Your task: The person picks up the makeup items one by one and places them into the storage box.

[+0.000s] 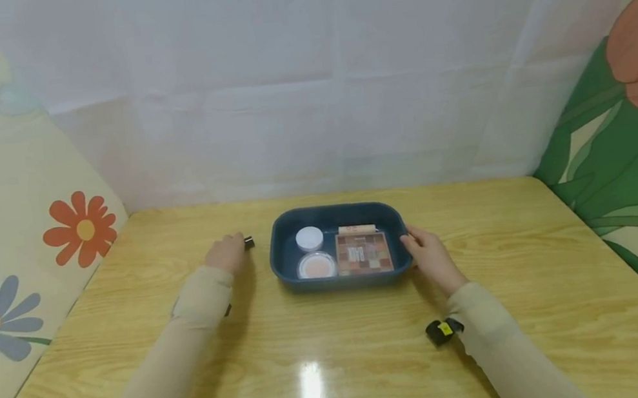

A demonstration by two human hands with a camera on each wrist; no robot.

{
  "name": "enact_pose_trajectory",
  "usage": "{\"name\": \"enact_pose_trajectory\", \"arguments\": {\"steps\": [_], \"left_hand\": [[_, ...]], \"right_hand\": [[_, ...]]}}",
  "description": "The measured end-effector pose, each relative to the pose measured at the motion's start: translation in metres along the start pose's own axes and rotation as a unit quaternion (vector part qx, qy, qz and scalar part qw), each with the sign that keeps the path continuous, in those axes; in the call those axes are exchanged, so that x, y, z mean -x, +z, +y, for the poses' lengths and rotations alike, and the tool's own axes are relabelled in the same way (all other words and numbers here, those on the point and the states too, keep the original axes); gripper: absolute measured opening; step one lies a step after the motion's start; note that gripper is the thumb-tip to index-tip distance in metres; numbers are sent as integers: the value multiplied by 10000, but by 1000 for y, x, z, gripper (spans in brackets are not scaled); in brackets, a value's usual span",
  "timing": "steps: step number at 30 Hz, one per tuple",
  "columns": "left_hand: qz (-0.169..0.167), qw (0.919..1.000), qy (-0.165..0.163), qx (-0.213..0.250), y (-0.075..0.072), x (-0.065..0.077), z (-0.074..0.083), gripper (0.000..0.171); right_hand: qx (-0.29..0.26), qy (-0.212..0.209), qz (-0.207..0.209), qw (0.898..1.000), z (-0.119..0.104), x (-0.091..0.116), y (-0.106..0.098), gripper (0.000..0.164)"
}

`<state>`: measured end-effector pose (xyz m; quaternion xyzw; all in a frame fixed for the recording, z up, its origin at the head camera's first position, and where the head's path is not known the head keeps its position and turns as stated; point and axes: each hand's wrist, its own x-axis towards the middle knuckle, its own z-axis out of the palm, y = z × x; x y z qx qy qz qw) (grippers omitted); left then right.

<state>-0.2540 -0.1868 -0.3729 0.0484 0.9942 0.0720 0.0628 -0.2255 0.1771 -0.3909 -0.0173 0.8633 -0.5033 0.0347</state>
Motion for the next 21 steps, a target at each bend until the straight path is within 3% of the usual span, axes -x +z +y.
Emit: {"name": "enact_pose_trajectory", "arguments": {"steps": [13,21], "left_hand": [[-258,9995,167,-87,13,-18,-9,15],[54,9998,213,33,16,-14,-5,12]], "right_hand": [[14,47,-26,10000,3,-2,0,48],[36,21,-2,10000,4,-4,-1,47]]}}
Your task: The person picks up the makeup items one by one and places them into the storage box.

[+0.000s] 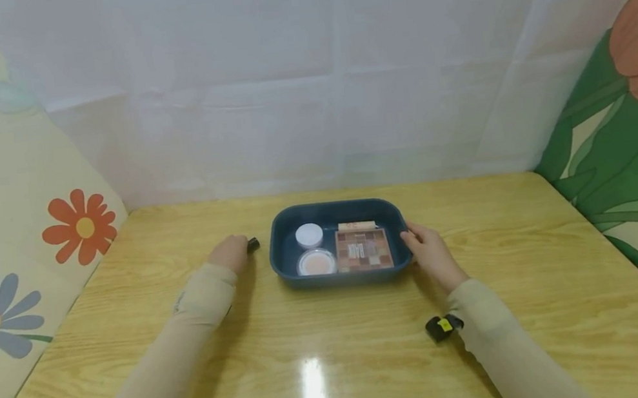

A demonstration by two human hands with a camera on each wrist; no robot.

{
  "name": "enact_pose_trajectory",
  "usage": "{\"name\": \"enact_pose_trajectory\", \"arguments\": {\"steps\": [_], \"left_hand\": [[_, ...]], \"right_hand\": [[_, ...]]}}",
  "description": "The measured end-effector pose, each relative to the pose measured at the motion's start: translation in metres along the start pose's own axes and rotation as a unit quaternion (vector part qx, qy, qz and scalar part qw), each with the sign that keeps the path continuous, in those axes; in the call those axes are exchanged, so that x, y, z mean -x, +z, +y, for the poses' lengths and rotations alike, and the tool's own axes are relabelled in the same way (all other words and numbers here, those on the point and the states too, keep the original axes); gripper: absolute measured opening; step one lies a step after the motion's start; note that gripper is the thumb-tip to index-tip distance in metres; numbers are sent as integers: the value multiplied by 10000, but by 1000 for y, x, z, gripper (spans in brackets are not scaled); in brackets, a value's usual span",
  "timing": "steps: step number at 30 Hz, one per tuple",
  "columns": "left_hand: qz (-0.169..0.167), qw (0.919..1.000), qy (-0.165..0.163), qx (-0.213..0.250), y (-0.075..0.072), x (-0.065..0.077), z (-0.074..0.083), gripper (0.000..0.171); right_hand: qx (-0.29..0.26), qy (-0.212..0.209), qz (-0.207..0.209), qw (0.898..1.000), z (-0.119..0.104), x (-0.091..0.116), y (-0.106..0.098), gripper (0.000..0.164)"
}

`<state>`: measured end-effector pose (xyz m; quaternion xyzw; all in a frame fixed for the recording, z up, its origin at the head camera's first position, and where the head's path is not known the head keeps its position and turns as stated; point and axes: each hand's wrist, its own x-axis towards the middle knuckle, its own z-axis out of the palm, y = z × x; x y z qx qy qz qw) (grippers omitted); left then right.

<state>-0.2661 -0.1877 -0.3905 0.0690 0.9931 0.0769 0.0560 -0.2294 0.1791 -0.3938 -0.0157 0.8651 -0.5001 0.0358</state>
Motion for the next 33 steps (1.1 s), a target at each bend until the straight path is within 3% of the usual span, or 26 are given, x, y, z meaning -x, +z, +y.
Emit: {"name": "enact_pose_trajectory", "arguments": {"steps": [6,10,19,27,33], "left_hand": [[414,9985,349,65,7,-2,1,12],[531,9980,312,135,7,-1,2,13],[395,9974,213,566,-7,6,0,10],[333,9942,424,931,-13,6,-4,18],[398,9922,675,971,-27,14,2,22]], "right_hand": [[29,-21,27,10000,1,0,0,47],[-14,5,16,10000,1,1,0,47],[-32,-3,3,10000,-2,1,-1,47],[-39,13,7,10000,-1,0,0,47],[-62,1,-7,10000,0,-1,1,47]]}}
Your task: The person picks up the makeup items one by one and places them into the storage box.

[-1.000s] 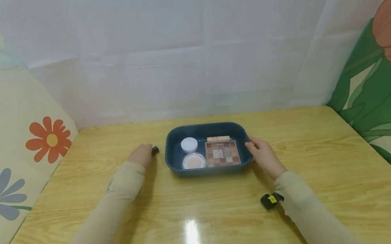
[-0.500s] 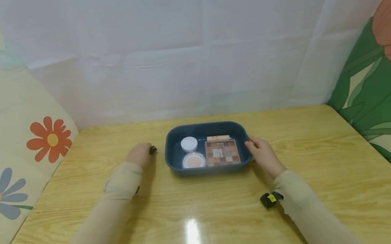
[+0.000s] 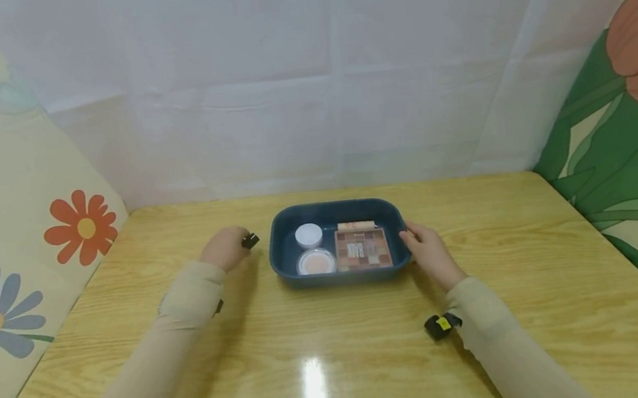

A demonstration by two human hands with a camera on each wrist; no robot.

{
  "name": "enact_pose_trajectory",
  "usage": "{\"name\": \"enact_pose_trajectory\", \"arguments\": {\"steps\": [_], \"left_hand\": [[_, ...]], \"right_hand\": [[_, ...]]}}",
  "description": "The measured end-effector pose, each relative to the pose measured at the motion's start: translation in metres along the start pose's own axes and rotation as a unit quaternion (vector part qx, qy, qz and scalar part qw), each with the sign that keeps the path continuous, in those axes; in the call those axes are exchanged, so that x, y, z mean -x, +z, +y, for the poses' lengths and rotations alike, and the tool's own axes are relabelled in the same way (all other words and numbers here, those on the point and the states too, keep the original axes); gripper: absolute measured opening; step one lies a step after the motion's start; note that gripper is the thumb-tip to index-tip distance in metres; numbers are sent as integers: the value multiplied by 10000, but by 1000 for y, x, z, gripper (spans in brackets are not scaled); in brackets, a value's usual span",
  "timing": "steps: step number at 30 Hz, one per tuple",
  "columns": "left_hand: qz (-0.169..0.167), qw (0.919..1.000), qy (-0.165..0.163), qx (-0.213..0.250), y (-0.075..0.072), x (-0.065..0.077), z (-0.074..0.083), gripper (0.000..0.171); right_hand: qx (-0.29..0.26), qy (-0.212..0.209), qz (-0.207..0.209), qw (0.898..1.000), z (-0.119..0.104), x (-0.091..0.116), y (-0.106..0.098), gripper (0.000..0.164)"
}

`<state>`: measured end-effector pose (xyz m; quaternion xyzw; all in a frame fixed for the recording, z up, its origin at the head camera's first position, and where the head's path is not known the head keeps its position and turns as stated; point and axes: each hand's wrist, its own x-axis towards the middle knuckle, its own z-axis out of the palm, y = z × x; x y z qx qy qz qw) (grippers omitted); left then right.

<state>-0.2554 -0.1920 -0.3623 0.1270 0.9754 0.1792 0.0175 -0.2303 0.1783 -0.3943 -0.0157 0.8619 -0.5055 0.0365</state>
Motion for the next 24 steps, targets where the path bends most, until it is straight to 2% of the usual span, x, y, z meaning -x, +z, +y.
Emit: {"name": "enact_pose_trajectory", "arguments": {"steps": [10,17,24], "left_hand": [[-181,9998,-13,-35,-22,7,24,23],[-266,9995,39,-158,-28,4,35,25],[-177,9992,253,-265,-30,0,43,23]], "right_hand": [[-32,16,18,10000,1,1,-1,46],[-40,-1,33,10000,1,1,0,46],[-105,53,-20,9999,0,1,-1,47]]}}
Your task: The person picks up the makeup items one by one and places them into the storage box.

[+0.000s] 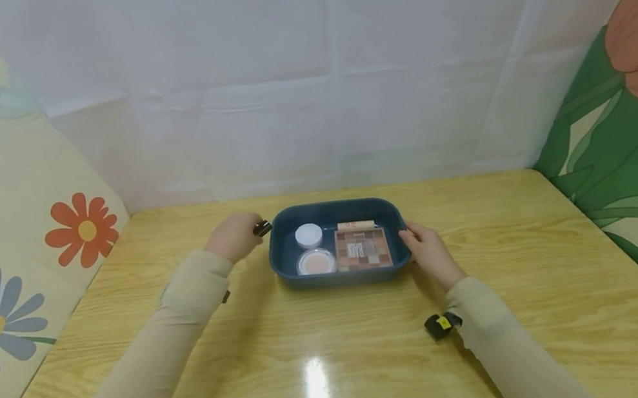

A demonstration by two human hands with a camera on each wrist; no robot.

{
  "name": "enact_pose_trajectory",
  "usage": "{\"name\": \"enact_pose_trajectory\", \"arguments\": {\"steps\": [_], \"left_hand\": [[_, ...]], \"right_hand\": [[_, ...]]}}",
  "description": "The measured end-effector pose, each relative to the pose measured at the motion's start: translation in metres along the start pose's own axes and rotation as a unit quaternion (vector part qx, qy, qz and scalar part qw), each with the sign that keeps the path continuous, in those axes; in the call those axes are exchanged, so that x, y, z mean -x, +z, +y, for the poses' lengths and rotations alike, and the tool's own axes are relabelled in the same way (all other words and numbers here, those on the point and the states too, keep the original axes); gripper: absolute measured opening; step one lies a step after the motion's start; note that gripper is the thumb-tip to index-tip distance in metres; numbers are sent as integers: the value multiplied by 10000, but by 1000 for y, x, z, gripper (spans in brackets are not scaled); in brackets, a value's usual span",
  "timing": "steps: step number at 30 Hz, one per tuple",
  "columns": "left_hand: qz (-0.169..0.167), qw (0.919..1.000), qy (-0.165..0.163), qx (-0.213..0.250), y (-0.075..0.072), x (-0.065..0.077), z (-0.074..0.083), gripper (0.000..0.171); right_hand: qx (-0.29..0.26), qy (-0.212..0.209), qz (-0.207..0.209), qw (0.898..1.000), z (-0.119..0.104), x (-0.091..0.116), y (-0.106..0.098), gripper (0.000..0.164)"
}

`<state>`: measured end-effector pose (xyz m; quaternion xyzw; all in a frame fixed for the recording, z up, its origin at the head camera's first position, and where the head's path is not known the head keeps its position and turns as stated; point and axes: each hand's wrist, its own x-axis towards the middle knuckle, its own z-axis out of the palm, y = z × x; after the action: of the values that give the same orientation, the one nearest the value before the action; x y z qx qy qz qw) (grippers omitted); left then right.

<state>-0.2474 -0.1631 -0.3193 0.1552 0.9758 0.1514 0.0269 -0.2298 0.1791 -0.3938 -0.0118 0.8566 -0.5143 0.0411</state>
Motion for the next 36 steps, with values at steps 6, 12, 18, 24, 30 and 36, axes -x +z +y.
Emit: {"name": "enact_pose_trajectory", "arguments": {"steps": [6,12,18,24,30,36], "left_hand": [[54,9999,93,-6,-3,0,8,23],[109,9995,246,-181,-3,-2,17,23],[111,9977,456,-494,-1,-5,24,21],[93,9966,574,-578,0,-6,30,20],[73,9950,689,-723,2,-6,36,22],[19,9948,652,-781,3,-10,40,15]], "right_hand": [[-9,9,-34,10000,0,0,0,48],[-32,-38,-24,10000,2,0,1,48],[-57,21,-85,9999,1,0,1,49],[-87,50,-113,9999,1,0,0,49],[-48,-34,-91,9999,1,1,-1,49],[-42,-28,-48,10000,0,0,0,48]]}}
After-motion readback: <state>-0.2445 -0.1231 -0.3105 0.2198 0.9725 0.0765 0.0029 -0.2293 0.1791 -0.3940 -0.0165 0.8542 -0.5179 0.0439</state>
